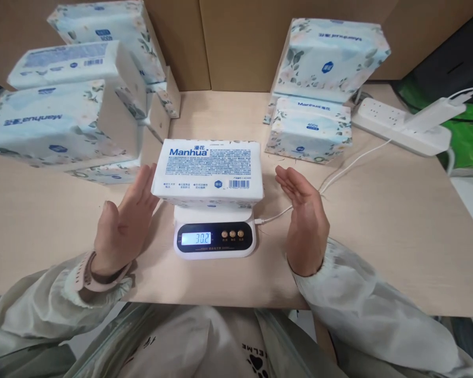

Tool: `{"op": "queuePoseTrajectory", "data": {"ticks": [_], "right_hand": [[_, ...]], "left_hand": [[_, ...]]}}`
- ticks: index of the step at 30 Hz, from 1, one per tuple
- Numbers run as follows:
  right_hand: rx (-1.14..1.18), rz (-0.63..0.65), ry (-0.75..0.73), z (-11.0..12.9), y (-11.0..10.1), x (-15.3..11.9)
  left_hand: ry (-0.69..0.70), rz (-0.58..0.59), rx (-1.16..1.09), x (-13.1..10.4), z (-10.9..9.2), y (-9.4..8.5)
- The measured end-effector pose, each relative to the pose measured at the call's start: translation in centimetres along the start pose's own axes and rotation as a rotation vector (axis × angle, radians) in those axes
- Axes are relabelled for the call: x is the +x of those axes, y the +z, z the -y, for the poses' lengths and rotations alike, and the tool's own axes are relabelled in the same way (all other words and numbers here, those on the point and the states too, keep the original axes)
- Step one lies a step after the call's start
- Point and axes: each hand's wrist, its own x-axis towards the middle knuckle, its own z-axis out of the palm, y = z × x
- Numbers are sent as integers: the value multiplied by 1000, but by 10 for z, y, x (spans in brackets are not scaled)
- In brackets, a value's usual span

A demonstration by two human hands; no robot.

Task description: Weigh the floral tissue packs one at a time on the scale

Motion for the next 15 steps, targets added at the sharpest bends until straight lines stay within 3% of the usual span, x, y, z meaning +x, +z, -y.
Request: {"op": "queuePoseTrajectory", "data": {"ticks": [15], "right_hand": [[10, 48, 26, 6, 0, -9]], "left_hand": [[-24, 1, -48, 2, -4, 6]]}}
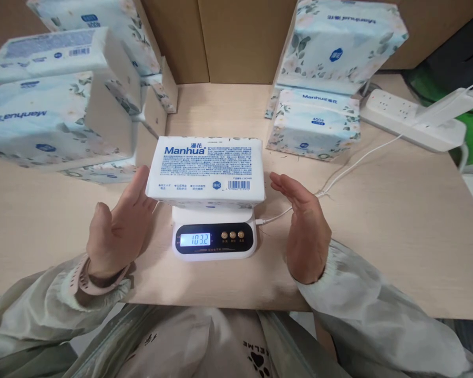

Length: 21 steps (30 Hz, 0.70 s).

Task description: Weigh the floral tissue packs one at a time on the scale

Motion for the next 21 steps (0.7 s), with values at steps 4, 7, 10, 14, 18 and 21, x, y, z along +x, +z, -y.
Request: {"op": "queuePoseTrajectory", "data": {"ticks": [4, 7, 10, 14, 18, 21], "right_hand": [[-4, -15, -2, 2, 2, -1], [-9, -14, -1, 3, 3, -1], [-26, -9, -17, 4, 3, -1], [-61, 4, -45, 3, 2, -1], [-79, 31, -41, 4, 2, -1], [-101, 24, -22, 6, 3, -1]], "left_hand": [[6, -8, 1, -1, 0, 0], [6, -17, -8, -1, 1, 0], [5, -19, -7, -2, 1, 0], [7, -27, -9, -3, 2, 0], [13, -29, -19, -3, 3, 0], [4, -24, -18, -3, 2, 0]]}}
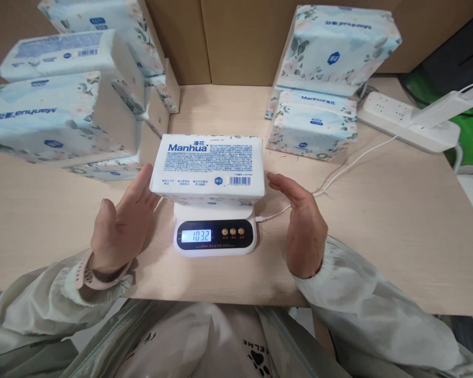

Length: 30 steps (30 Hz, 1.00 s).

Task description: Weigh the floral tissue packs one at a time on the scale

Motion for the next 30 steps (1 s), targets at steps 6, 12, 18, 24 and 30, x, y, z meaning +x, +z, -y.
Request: {"op": "queuePoseTrajectory", "data": {"ticks": [6, 12, 18, 24, 30], "right_hand": [[4, -1, -12, 2, 1, 0], [-6, 16, 20, 4, -1, -1], [6, 23, 17, 5, -1, -2], [1, 18, -4, 4, 0, -1], [15, 9, 9, 5, 0, -1]], "left_hand": [[-5, 0, -1, 0, -2, 1], [15, 17, 22, 0, -1, 1], [9, -4, 8, 0, -2, 2], [13, -13, 15, 0, -1, 2], [15, -8, 27, -1, -2, 2]]}}
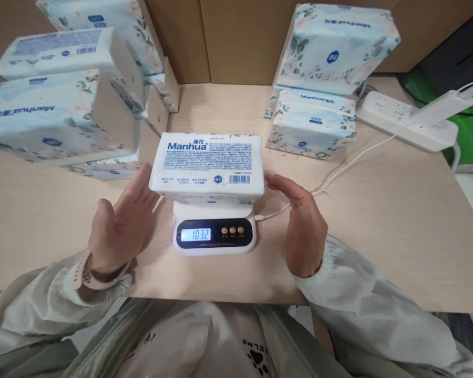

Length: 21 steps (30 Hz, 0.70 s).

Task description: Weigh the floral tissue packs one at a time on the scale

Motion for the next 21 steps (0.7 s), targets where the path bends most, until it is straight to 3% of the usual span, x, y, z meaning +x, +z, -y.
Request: {"op": "queuePoseTrajectory", "data": {"ticks": [21], "right_hand": [[-22, -6, 4, 1, 0, -1]], "left_hand": [[58, -6, 59, 0, -5, 0]]}}
